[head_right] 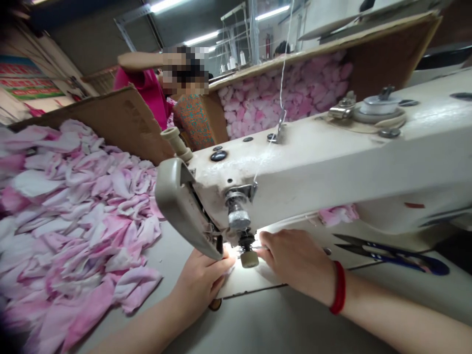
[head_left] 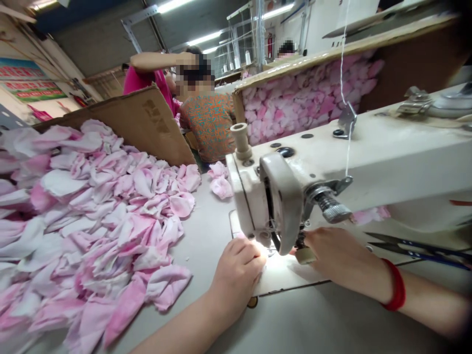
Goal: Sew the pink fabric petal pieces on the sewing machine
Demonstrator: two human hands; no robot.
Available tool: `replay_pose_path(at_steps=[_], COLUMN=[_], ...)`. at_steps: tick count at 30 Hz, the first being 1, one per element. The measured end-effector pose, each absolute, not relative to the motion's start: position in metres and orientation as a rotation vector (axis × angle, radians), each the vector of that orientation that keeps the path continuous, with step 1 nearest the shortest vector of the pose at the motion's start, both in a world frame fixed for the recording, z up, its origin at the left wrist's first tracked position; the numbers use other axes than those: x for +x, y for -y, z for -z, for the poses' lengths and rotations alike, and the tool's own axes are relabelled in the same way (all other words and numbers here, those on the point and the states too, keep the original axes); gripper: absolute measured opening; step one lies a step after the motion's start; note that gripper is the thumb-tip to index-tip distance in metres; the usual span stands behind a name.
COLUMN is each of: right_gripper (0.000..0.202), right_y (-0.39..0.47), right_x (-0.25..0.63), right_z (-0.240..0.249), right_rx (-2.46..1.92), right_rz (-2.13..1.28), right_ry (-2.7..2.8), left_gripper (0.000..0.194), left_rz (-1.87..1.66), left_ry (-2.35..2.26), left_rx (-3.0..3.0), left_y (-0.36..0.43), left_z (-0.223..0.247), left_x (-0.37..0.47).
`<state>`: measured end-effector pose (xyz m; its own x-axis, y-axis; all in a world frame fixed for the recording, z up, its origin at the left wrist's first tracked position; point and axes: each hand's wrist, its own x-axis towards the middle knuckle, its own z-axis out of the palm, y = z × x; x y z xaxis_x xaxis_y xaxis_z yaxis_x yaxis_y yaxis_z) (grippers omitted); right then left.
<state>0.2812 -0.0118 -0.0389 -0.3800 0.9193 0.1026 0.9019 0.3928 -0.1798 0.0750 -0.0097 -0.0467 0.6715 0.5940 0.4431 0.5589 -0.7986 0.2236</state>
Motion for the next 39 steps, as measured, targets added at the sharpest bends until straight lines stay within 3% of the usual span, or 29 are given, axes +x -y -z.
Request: replay_pose_path(at_steps=[22, 31, 39], right_gripper=[0.023, 0.021, 0.027], right_y=[0.014, 0.01, 0.009], right_x=[0.278, 0.28, 0.277], right_z=[0.046, 0.042, 0.042], right_rx=[-1.717, -1.777, -1.776], right_rz=[-0.025, -0.131, -0.158], right_ry=[2.491, 2.469, 2.481], left_gripper=[0.017, 0.03, 0.018], left_rz=[-0.734, -0.634, -0.788], left_ry=[-0.965, -1.021, -1.013], left_rx=[2.963, 3.138, 3.098], left_y=[0.012, 0.014, 0.009], left_z=[0.052, 0.049, 0.056], left_x=[0.072, 0.075, 0.075])
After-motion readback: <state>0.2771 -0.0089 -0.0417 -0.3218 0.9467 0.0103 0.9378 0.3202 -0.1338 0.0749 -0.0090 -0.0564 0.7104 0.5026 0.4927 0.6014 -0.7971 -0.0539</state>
